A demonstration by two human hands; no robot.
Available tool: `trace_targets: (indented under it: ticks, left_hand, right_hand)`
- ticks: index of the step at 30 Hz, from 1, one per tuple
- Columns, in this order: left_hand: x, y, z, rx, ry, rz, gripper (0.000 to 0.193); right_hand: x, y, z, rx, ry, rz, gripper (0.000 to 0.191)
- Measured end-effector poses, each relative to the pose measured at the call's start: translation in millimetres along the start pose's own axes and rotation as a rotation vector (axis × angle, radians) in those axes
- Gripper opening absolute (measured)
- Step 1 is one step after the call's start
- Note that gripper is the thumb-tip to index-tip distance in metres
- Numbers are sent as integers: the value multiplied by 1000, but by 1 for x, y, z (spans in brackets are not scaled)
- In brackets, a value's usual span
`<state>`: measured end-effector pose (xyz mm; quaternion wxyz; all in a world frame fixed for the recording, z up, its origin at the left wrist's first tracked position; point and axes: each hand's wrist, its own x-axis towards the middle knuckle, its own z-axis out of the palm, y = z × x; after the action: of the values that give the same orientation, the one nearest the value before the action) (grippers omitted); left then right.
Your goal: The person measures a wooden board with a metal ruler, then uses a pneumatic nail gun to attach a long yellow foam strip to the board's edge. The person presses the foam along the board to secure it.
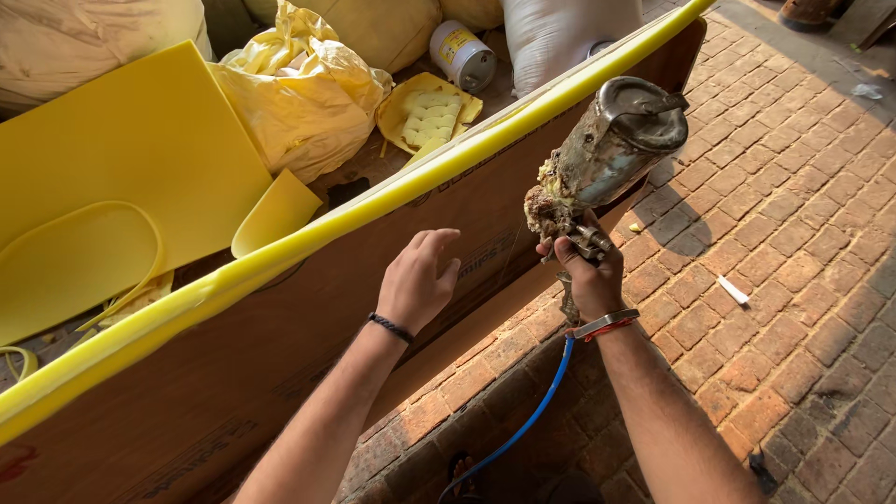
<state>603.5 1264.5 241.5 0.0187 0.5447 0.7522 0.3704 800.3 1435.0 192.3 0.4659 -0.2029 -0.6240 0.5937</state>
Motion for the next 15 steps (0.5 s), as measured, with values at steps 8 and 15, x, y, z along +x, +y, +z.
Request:
trace_targets:
  ticks: [8, 15]
  left_hand:
    - [112, 16, 91, 108, 237, 175, 31]
    - [224, 3, 175, 817, 183, 316, 64]
  right_hand:
    - [118, 44, -95, 5, 10, 29, 42]
    - [180, 96, -147, 234, -147, 208, 46]
